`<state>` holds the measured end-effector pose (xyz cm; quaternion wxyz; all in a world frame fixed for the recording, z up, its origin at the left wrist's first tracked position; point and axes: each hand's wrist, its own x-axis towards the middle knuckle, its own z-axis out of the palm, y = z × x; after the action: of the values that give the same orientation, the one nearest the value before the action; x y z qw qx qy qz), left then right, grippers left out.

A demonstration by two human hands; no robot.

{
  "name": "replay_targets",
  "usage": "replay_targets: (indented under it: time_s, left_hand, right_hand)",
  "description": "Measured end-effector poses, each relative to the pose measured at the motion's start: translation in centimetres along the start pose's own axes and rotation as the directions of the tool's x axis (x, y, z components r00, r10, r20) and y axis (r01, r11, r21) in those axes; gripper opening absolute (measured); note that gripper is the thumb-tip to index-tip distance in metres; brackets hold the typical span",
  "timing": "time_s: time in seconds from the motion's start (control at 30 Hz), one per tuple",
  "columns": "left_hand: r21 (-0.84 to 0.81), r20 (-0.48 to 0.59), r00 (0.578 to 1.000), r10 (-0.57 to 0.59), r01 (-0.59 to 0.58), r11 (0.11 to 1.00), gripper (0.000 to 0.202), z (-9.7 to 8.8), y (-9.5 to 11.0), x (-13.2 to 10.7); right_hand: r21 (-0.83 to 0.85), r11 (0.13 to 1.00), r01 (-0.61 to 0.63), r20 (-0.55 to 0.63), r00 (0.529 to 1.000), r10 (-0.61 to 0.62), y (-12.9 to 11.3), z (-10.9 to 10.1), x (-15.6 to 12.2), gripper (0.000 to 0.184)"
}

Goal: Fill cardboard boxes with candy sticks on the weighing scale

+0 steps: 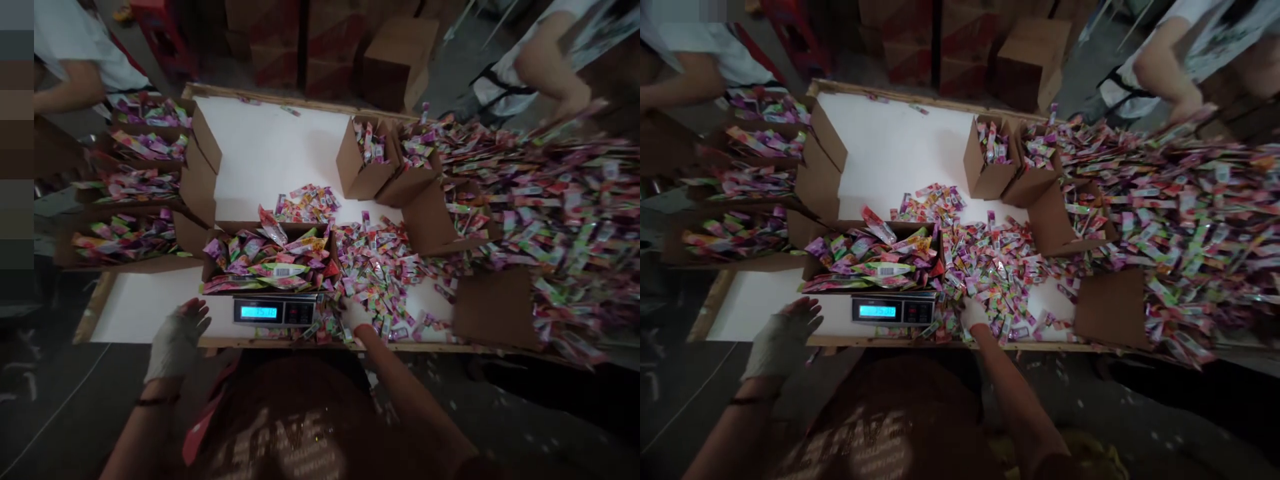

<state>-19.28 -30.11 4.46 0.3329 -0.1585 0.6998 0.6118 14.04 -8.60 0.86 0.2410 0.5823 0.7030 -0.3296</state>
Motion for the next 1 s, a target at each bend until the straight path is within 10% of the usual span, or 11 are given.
replay_targets:
  time_s: [0.13, 0.23, 0.33, 0.47, 0.6, 0.67, 0.73, 0.83, 1.0]
  left_hand:
    - [0.016, -0.006, 1.000, 0.009, -0.009, 1.000, 0.013, 0.9, 0.5, 0.1]
    - [-0.014, -0.023, 1.000, -0.001, 0.000, 1.000, 0.011, 1.4, 1.1, -0.7]
    - [-0.051, -0.005, 1.000, -0.022, 0.022, 0.998, 0.012, 2.0, 1.6, -2.0]
    - [-0.083, -0.004, 0.999, -0.033, 0.033, 0.996, 0.009, 2.9, 2.1, -3.1]
    - [-0.094, -0.031, 0.999, -0.038, 0.035, 0.995, 0.011, 2.2, 2.3, -3.5]
    - [-0.094, -0.081, 0.996, -0.045, 0.037, 0.995, 0.012, 1.2, 2.1, -3.5]
    - [-0.096, -0.145, 0.988, -0.052, 0.038, 0.995, 0.012, 0.1, 1.8, -3.6]
    - [-0.107, -0.207, 0.975, -0.083, 0.062, 0.992, 0.012, -1.0, 1.1, -3.8]
    - [-0.087, -0.184, 0.981, -0.065, 0.050, 0.995, 0.014, -0.4, 0.9, -3.9]
  right_hand:
    - [0.052, 0.996, 0.071, -0.038, 0.997, -0.069, 2.6, -10.0, 0.2, 0.013]
    - [0.276, 0.895, 0.349, -0.178, 0.934, -0.309, 3.0, -17.5, -3.5, 0.017]
    - [0.366, 0.546, 0.753, -0.369, 0.657, -0.658, -0.7, -21.6, -7.7, 0.020]
    - [0.069, 0.202, 0.977, -0.220, 0.212, -0.952, -9.6, -21.7, -9.6, 0.024]
    - [-0.102, 0.120, 0.988, -0.212, 0.097, -0.972, -12.3, -19.8, -7.4, 0.040]
    - [-0.032, 0.197, 0.980, -0.425, 0.165, -0.890, -9.7, -18.9, -5.2, 0.039]
    - [0.127, 0.448, 0.885, -0.599, 0.428, -0.677, -5.8, -17.4, -2.5, 0.034]
    - [0.239, 0.894, 0.380, -0.478, 0.847, -0.232, -0.9, -12.6, 1.4, 0.024]
    - [0.139, 0.988, 0.067, -0.254, 0.967, -0.030, 2.2, -1.6, 2.6, 0.020]
